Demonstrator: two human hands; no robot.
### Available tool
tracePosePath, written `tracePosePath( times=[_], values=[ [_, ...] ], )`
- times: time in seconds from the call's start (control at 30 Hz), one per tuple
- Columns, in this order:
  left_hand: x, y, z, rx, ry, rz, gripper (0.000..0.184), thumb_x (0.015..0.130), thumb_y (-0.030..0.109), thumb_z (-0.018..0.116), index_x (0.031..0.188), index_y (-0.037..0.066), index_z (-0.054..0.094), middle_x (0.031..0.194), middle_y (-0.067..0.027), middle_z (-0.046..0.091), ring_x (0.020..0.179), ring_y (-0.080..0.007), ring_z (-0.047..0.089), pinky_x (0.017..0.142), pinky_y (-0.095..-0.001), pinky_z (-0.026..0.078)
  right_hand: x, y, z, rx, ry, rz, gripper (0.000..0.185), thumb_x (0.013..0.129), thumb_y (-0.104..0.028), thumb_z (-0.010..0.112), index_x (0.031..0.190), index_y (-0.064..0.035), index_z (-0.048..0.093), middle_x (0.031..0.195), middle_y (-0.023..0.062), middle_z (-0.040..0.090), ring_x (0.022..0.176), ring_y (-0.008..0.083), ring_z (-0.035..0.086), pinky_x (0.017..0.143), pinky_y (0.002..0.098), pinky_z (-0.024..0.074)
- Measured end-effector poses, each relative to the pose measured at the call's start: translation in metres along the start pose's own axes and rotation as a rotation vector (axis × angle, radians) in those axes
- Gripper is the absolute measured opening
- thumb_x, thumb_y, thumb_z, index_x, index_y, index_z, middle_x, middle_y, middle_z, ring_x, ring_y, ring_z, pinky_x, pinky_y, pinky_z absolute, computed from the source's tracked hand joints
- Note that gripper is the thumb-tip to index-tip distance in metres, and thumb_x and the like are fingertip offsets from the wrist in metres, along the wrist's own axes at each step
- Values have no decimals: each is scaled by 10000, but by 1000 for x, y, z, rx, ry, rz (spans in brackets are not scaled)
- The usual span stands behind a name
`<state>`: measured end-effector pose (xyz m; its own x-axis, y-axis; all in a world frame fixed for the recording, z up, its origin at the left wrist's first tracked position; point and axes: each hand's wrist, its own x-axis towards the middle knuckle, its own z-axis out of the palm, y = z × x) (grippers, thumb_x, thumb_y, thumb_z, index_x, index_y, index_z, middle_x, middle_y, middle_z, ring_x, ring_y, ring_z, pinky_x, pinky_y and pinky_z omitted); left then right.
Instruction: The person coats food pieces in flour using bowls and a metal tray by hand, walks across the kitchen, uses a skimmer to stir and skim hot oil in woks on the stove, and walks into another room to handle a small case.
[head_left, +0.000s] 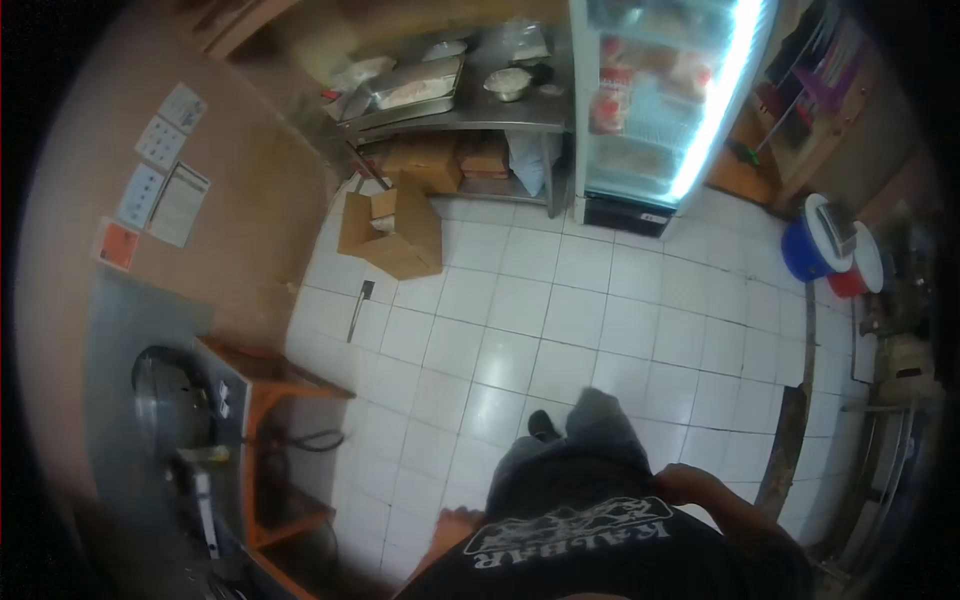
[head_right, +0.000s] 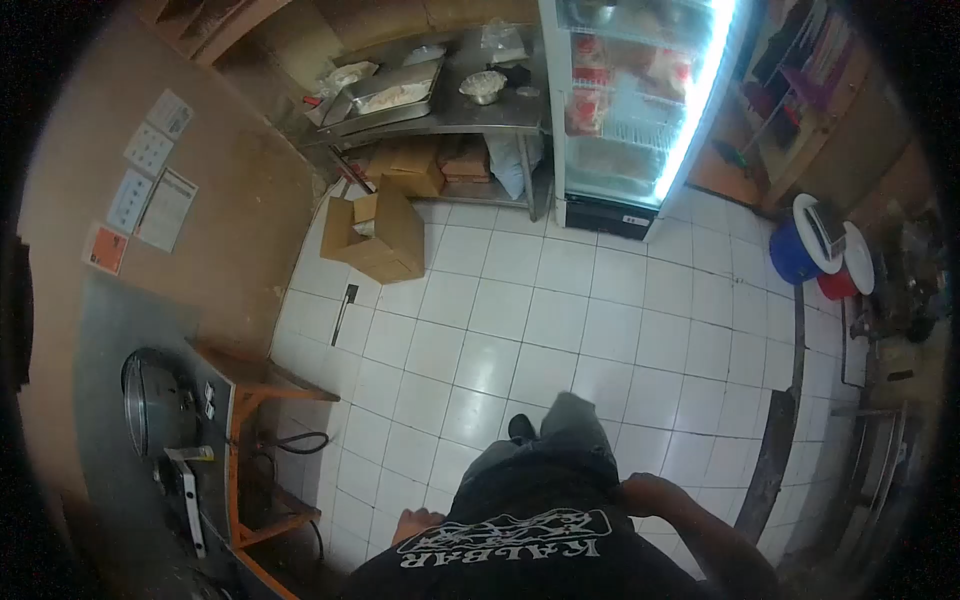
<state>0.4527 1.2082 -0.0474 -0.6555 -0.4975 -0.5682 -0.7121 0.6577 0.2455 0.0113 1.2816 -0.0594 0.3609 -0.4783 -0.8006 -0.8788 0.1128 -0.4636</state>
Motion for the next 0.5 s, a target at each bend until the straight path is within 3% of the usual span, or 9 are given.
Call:
tracePosePath(
  times=[0.13, 0.27, 0.33, 0.43, 0.5],
  values=[
    [60, -68, -60, -275, -222, 10, 239, 848, 317, 589, 999, 145, 660, 946, -59, 655, 886, -261, 618, 716, -458, 459, 28, -11, -72, 70, 166, 0, 174, 850, -211, 577, 961, -103, 657, 868, 182, 676, 862, 391, 656, 754, 489, 528],
    [122, -139, -105, -662, -387, -105, 246, 864, 324, 591, 995, 129, 664, 946, -69, 661, 895, -268, 622, 738, -445, 471, 98, -3, -166, -17, 104, -17, 146, 807, -148, 559, 843, -63, 672, 844, 197, 671, 839, 395, 655, 744, 484, 531],
    [162, -170, -137, -675, -283, -219, 251, 872, 327, 592, 992, 120, 667, 945, -74, 664, 899, -271, 624, 749, -439, 477, 134, 5, -226, -54, 95, -62, 171, 825, -183, 551, 815, -65, 675, 821, 183, 672, 807, 371, 656, 717, 465, 521],
    [220, -197, -197, -542, 67, -365, 285, 895, 352, 595, 986, 92, 672, 932, -96, 681, 889, -285, 640, 778, -406, 501, 170, 10, -312, -141, 57, -124, 193, 838, -208, 548, 801, -70, 677, 812, 166, 673, 787, 354, 657, 696, 450, 516],
    [257, -209, -240, -613, 300, -396, 228, 894, 286, 623, 982, 82, 674, 911, -115, 685, 788, -277, 646, 719, -376, 514, 194, 17, -375, -149, 92, -273, 186, 826, -199, 551, 792, -64, 675, 801, 166, 674, 787, 347, 663, 703, 451, 519]
  ],
)
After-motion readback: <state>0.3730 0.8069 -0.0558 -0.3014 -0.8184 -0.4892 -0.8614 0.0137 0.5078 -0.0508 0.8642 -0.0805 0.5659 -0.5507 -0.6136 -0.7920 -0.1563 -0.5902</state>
